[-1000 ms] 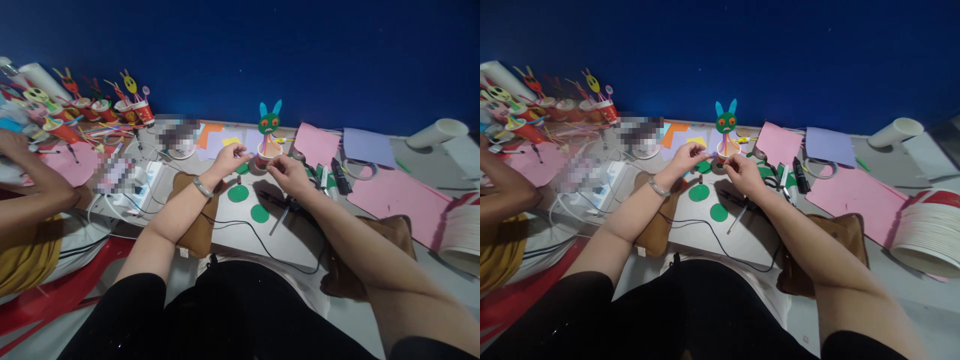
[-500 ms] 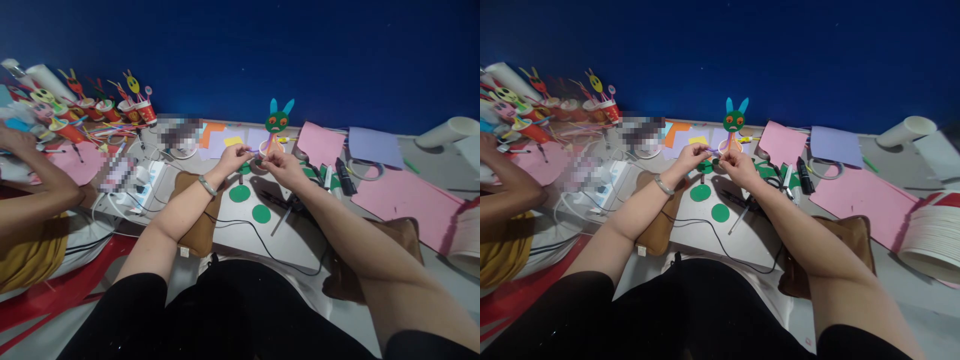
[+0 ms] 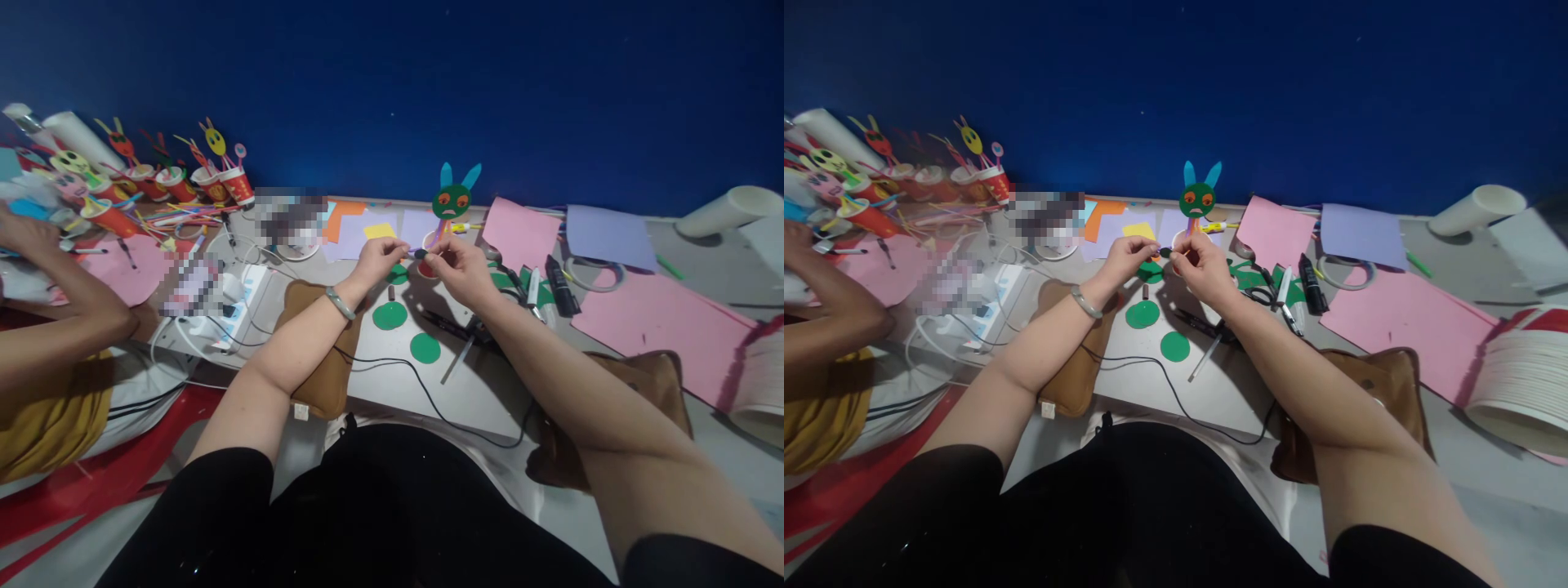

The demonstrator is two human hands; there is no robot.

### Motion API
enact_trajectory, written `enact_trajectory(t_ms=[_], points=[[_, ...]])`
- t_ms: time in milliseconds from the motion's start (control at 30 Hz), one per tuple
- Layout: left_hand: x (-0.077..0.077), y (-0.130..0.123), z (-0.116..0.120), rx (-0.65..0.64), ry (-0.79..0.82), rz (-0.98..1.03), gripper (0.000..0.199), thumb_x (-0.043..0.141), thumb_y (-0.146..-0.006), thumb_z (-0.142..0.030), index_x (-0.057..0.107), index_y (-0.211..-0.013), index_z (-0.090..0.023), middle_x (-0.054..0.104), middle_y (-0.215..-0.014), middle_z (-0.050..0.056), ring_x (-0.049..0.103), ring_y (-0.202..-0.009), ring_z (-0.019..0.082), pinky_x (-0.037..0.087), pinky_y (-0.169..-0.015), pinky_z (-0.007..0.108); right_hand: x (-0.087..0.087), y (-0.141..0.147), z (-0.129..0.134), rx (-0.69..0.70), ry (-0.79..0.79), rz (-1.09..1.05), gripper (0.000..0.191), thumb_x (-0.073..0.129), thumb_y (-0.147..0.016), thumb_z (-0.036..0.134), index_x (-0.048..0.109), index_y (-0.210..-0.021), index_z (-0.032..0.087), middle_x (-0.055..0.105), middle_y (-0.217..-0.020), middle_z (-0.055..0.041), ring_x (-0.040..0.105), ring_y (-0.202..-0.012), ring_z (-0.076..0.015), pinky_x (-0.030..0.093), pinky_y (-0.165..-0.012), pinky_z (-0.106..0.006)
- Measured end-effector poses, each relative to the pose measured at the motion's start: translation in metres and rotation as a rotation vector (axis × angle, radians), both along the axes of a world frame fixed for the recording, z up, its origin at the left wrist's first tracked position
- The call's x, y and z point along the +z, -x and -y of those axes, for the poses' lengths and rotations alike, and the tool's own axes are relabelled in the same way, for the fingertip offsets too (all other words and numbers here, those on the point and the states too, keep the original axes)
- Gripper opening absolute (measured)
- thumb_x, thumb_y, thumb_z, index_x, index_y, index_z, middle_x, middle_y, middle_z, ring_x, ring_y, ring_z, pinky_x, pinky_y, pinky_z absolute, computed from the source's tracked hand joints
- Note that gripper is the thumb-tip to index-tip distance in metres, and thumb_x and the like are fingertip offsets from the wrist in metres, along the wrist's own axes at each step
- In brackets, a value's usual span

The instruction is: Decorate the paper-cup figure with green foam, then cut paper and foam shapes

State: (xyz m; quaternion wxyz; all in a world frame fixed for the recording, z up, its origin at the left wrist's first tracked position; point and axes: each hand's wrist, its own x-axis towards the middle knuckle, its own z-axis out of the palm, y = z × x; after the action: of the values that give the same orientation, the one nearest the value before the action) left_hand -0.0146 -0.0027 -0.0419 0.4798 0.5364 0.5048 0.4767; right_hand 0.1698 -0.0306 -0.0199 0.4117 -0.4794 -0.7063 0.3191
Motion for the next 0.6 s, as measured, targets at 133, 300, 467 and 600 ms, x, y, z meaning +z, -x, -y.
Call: enact_trajectory(t_ms=[133,300,467,600], points=[[0.001,0.001,0.001,-0.006,0.035,0.047,0.011,0.074,-0.083,-0.013,0.075,-0.073,-0.016,0.073,-0.072,0.001,0.064,-0.072,0.013,0.048,-0.078,0.027,-0.001,0.004,-0.002,0.014,0.143,-0.087,0.014,0.066,-0.086,0.031,0.053,-0.081,0.026,0.061,-0.064,-0.0005,0.058,-0.056,-0.0184,0.048,-0.054,-0.033],[-0.001,0.003,0.001,-0.034,0.109,0.166,0.007,0.074,-0.084,-0.014,0.076,-0.077,-0.015,0.071,-0.069,0.000,0.061,-0.070,0.011,0.047,-0.076,0.025,-0.002,0.006,-0.007,0.012,0.174,-0.054,0.012,0.067,-0.084,0.030,0.057,-0.080,0.025,0.059,-0.059,0.0012,0.057,-0.049,-0.0190,0.047,-0.049,-0.034],[-0.003,0.002,0.001,-0.048,0.213,0.267,0.004,0.078,-0.082,-0.014,0.075,-0.079,-0.014,0.069,-0.068,0.000,0.061,-0.066,0.010,0.047,-0.073,0.025,-0.006,0.004,-0.017,0.000,0.121,0.011,0.011,0.069,-0.083,0.030,0.060,-0.078,0.026,0.065,-0.061,0.0008,0.060,-0.051,-0.0185,0.049,-0.051,-0.033],[-0.003,0.001,-0.001,-0.040,0.288,0.323,0.003,0.078,-0.081,-0.012,0.076,-0.080,-0.014,0.072,-0.070,0.003,0.064,-0.068,0.011,0.048,-0.072,0.025,-0.008,0.004,-0.017,0.000,0.085,0.009,0.011,0.068,-0.083,0.026,0.058,-0.078,0.025,0.070,-0.066,-0.0013,0.067,-0.059,-0.0209,0.054,-0.056,-0.034]])
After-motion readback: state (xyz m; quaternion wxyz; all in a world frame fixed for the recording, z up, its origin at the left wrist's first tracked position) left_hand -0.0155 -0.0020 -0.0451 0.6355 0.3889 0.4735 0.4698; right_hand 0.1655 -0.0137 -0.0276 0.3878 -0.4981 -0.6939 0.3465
